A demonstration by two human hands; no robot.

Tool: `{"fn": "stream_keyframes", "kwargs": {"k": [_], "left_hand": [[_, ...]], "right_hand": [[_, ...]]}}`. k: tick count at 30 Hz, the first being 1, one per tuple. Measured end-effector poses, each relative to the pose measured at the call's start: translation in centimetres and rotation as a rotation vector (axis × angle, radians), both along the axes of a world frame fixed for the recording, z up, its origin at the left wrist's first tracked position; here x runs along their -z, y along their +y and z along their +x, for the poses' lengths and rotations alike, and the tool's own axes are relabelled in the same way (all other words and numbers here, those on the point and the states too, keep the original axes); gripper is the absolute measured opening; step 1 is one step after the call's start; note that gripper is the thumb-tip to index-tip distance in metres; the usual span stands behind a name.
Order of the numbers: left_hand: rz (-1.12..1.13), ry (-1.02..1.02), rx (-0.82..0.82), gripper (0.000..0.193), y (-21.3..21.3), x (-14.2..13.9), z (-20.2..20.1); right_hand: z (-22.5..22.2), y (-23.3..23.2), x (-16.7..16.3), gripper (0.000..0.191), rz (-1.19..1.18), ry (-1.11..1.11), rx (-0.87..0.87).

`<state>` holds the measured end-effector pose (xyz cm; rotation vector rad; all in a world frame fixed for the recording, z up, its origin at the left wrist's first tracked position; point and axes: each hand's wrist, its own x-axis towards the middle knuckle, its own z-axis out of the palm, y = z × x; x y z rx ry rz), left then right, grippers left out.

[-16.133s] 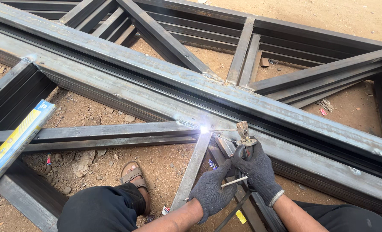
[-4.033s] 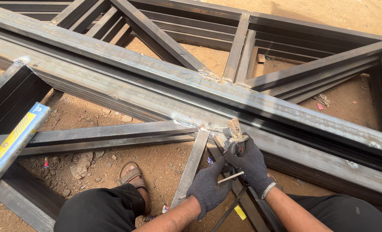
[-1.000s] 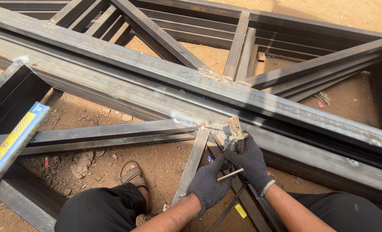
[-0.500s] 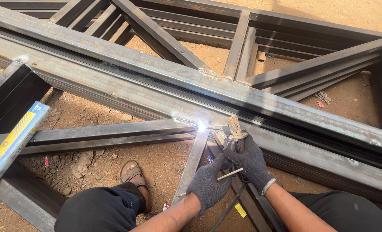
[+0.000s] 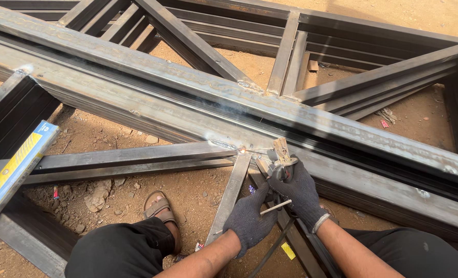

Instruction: The person welds the joints of a large rectangular metal frame using a handheld welding electrode holder, applying sparks to multiple connection points along the steel beams.

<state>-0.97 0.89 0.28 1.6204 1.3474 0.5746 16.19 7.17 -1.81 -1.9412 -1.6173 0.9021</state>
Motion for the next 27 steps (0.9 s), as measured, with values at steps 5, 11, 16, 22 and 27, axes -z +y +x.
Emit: {"fn": "stream_keyframes", "kwargs": {"k": [5, 11, 16, 22, 27], "left_hand": [[-0.002, -0.008, -0.005, 0.066, 0.0, 0.2, -0.1], [-0.035, -0.005, 0.015, 0.061, 0.1, -0.1, 0.0], [-0.012, -0.013, 0.005, 0.060, 0.1, -0.2, -0.1], [0.044, -0.134, -0.042, 0.058, -0.3, 0.0, -0.1], [0.068, -0.127, -0.038, 0.064, -0.1, 0.6, -0.2]], "right_hand": [[0.4, 0.4, 1.1, 0.077, -0.035, -0.046, -0.016], [0.5, 0.5, 1.6, 0.080, -0.051, 0.014, 0.000], [0.2, 0.4, 1.0, 0.076, -0.073, 0.035, 0.004], [-0.2, -0.3, 0.2, 0.082, 0.042, 0.012, 0.009], [-0.2, 0.1, 0.7, 0.095, 0.026, -0.006, 0.036]]}}
